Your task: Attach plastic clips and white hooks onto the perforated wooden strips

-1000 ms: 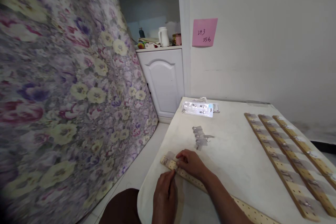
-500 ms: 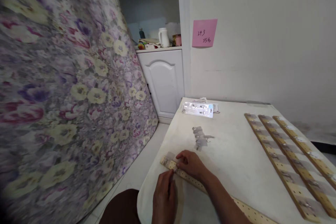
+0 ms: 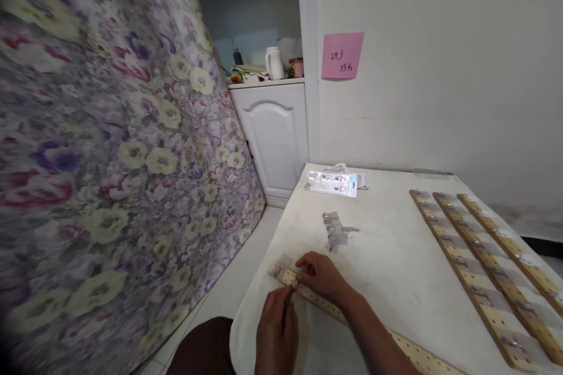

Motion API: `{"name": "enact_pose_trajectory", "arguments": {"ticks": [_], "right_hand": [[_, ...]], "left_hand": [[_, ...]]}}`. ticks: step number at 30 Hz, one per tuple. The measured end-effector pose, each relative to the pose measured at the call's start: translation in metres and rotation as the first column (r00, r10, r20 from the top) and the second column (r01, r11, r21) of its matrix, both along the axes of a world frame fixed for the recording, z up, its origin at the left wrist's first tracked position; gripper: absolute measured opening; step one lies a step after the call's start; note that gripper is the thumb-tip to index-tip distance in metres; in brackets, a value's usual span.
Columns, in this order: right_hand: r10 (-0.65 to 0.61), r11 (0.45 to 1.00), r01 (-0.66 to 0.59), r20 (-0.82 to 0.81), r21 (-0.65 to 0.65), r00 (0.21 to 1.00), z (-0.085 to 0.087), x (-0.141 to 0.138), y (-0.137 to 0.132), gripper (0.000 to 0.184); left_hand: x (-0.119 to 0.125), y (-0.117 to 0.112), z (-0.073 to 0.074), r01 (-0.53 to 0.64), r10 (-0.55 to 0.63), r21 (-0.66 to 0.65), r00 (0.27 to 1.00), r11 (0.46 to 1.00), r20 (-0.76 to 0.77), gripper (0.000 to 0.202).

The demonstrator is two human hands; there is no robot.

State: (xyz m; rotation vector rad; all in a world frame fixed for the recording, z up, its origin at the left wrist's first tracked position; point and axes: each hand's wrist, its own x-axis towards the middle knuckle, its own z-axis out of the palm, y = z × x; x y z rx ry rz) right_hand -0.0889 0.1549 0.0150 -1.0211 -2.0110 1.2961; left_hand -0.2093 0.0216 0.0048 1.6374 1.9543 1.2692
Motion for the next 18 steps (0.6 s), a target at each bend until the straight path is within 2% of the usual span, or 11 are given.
{"name": "enact_pose_trajectory", "arguments": {"ticks": [6,12,18], "right_hand": [[-0.002,1.000,0.002,-0.001,0.008,1.000,0.0008,0.0002,-0.0007,0.024],[-0.020,1.000,0.020,-0.001,-0.006,1.000,0.0021,-0.0017,-0.0015,0.024],[-0.027,0.997,0.024,-0.040,-0.074,0.999,0.0047,-0.0035,-0.0028,0.028]], "left_hand": [[-0.0002,-0.0001,0.0012,0.026,-0.026,-0.001,1.000,1.000,-0.010,0.032],[-0.0020,0.0001,-0.0052,0.017,-0.016,0.023,0.999,1.000,-0.033,0.032],[-0.0021,0.0004,-0.0061,0.003,-0.002,0.024,0.999,1.000,-0.035,0.030]]}}
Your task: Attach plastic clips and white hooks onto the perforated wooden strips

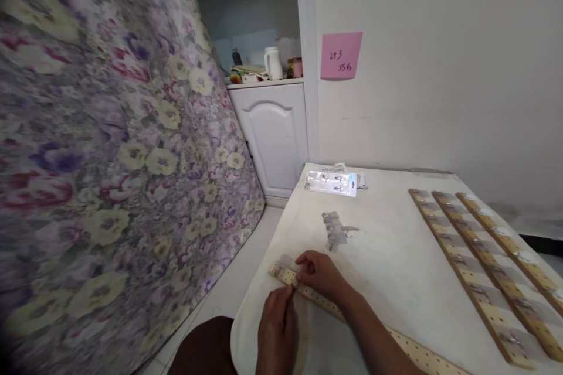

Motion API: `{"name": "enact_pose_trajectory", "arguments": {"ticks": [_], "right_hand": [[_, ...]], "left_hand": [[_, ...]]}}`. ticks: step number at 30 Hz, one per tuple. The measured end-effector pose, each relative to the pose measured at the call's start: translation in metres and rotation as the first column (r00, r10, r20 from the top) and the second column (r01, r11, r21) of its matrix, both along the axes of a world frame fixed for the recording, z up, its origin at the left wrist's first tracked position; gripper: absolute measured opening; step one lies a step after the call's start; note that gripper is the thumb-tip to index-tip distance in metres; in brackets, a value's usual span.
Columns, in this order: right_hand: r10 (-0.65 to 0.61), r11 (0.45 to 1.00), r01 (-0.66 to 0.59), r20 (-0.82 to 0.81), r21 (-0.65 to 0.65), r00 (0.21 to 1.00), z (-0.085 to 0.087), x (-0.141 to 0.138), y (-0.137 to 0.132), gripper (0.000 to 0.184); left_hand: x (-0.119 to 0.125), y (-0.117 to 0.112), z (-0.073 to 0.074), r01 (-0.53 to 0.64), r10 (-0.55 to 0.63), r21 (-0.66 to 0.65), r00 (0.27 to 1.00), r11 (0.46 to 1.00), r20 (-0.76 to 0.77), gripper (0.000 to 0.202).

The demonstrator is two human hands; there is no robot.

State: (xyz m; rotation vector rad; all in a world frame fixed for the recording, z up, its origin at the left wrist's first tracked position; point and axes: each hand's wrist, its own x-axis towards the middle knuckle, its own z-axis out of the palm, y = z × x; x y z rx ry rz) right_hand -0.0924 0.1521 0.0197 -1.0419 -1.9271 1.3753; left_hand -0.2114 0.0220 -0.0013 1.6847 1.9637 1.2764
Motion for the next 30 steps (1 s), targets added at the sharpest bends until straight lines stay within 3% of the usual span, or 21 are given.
{"name": "enact_pose_trajectory", "arguments": {"ticks": [12,20,24,30], "right_hand": [[-0.036,0.999,0.037,-0.038,0.012,0.999,-0.013,0.000,0.005,0.031],[-0.110,0.987,0.114,-0.042,0.116,0.993,-0.002,0.007,-0.006,0.023],[-0.191,0.964,0.171,0.086,0.202,0.978,0.003,0.030,-0.022,0.022],[-0.263,0.940,0.163,0.333,0.301,0.905,0.012,0.084,-0.065,0.030]], "left_hand": [[-0.002,0.001,0.000,0.017,-0.017,0.013,1.000,1.000,0.010,0.031],[-0.004,0.000,0.001,0.001,-0.001,0.023,1.000,1.000,0.009,0.031],[-0.006,0.001,-0.001,-0.025,0.024,0.023,0.999,0.999,0.029,0.031],[-0.006,0.002,0.002,-0.042,0.039,0.020,0.992,0.999,0.118,0.026]]}}
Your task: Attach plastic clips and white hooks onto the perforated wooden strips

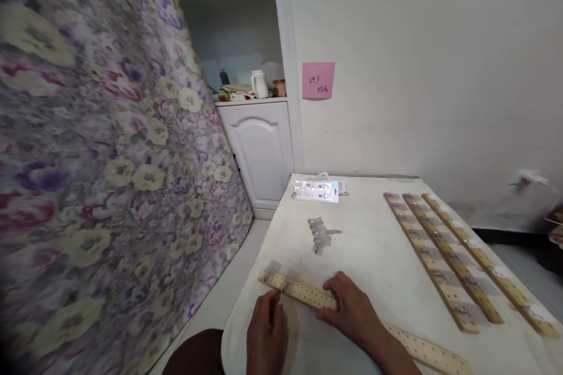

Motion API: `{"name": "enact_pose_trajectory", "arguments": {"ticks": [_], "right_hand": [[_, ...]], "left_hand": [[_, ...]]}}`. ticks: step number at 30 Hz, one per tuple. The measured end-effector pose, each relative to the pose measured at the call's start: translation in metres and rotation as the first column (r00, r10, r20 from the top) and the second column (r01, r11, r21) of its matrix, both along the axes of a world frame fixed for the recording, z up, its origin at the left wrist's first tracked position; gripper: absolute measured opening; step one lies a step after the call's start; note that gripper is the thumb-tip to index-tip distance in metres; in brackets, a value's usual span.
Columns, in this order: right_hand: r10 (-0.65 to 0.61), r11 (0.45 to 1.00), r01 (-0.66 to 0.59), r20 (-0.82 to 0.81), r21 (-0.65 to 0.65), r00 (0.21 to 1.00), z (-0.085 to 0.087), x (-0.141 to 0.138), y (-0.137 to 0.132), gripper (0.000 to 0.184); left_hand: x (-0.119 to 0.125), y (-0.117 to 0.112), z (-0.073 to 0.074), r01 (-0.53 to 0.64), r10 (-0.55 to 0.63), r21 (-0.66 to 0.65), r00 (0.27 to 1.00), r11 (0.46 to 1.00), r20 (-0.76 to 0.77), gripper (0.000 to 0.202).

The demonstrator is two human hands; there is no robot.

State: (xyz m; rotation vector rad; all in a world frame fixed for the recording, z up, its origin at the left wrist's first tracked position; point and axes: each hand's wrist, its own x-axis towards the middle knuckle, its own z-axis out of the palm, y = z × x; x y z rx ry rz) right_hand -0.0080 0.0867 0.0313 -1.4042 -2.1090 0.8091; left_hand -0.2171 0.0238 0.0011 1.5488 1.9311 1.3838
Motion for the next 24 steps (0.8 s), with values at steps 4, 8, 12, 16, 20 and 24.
{"name": "enact_pose_trajectory", "arguments": {"ticks": [4,8,12,16,20,24], "right_hand": [[-0.019,1.000,0.018,0.068,0.021,0.997,0.003,0.015,-0.017,0.027],[-0.040,0.999,0.037,0.074,0.040,0.996,0.005,0.011,-0.019,0.021],[-0.043,0.999,0.042,0.056,0.027,0.997,0.006,0.007,-0.018,0.019],[-0.039,0.999,0.038,0.023,0.020,0.999,0.006,0.007,-0.017,0.018],[-0.050,0.999,0.050,0.001,-0.004,0.999,0.003,0.009,-0.017,0.019],[-0.034,0.999,0.030,-0.101,-0.042,0.994,-0.007,0.011,-0.007,0.018]], "left_hand": [[0.001,-0.001,0.004,-0.006,0.006,-0.007,0.999,1.000,0.039,0.022],[0.004,-0.003,0.008,-0.009,0.009,0.011,1.000,1.000,0.029,0.019],[0.004,-0.003,0.007,0.013,-0.013,0.037,1.000,0.999,-0.018,0.019],[0.005,-0.003,0.005,0.059,-0.057,0.063,0.998,0.996,-0.025,0.019],[0.009,-0.003,0.006,0.043,-0.042,0.083,0.999,0.996,-0.004,0.023],[0.011,-0.001,0.002,0.026,-0.027,0.094,1.000,0.995,0.006,0.024]]}}
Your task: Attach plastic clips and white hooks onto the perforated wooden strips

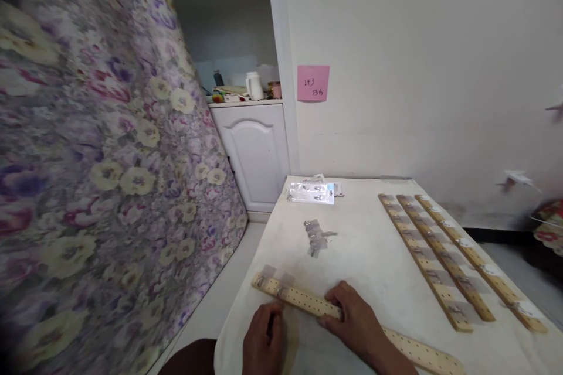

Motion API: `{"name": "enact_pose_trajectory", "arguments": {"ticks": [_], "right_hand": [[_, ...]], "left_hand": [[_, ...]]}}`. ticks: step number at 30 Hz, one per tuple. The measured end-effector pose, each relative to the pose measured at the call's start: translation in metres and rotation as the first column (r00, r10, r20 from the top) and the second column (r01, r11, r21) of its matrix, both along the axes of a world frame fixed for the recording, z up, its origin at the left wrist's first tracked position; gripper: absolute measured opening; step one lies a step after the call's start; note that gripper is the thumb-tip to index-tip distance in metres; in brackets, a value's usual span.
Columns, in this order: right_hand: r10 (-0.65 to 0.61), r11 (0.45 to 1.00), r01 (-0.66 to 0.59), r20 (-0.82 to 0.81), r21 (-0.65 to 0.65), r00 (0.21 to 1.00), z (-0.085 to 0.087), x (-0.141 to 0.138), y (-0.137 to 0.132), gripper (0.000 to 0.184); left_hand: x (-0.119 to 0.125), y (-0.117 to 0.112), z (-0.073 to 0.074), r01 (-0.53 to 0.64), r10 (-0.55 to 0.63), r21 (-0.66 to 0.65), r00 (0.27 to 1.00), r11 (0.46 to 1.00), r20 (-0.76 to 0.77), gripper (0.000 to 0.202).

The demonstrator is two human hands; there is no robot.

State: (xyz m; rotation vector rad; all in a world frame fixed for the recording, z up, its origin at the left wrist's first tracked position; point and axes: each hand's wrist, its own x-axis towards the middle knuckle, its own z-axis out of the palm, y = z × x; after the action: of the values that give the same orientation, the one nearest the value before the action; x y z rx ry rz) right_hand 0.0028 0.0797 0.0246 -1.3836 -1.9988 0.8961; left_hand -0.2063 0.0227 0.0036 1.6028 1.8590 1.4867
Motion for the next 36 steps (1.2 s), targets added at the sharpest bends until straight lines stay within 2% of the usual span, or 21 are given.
{"name": "enact_pose_trajectory", "arguments": {"ticks": [4,9,13,17,23,28,32,36], "right_hand": [[-0.085,0.995,0.089,-0.074,0.053,0.994,-0.007,-0.008,0.032,0.015],[-0.169,0.971,0.178,-0.069,0.160,0.983,-0.008,-0.036,0.081,0.019],[-0.223,0.964,0.221,0.000,0.151,0.975,-0.009,-0.058,0.096,0.022],[-0.272,0.951,0.261,0.048,0.164,0.961,-0.011,-0.062,0.096,0.005],[-0.271,0.947,0.280,-0.079,0.156,0.959,-0.012,-0.038,0.079,0.011],[-0.232,0.956,0.248,-0.115,0.155,0.966,-0.012,-0.014,0.055,0.019],[-0.319,0.940,0.323,-0.053,0.106,0.946,-0.017,-0.006,0.047,0.017],[-0.407,0.911,0.402,0.033,0.095,0.913,-0.018,-0.004,0.045,0.005]], "left_hand": [[-0.001,0.003,-0.009,-0.009,0.009,-0.003,1.000,1.000,0.014,0.024],[-0.004,0.007,-0.022,-0.007,0.007,0.027,1.000,1.000,0.000,0.024],[-0.007,0.009,-0.030,-0.007,0.008,0.024,0.999,1.000,-0.035,0.026],[-0.009,0.010,-0.033,0.003,-0.001,0.041,0.998,0.999,-0.057,0.029],[-0.007,0.010,-0.026,-0.011,0.015,0.073,0.999,0.997,-0.050,0.029],[-0.005,0.007,-0.018,0.009,-0.008,0.031,0.999,0.999,-0.040,0.025],[-0.002,0.006,-0.011,0.007,-0.005,0.032,0.999,0.999,-0.052,0.027],[-0.001,0.005,-0.004,0.002,-0.001,0.035,0.998,0.999,-0.055,0.028]]}}
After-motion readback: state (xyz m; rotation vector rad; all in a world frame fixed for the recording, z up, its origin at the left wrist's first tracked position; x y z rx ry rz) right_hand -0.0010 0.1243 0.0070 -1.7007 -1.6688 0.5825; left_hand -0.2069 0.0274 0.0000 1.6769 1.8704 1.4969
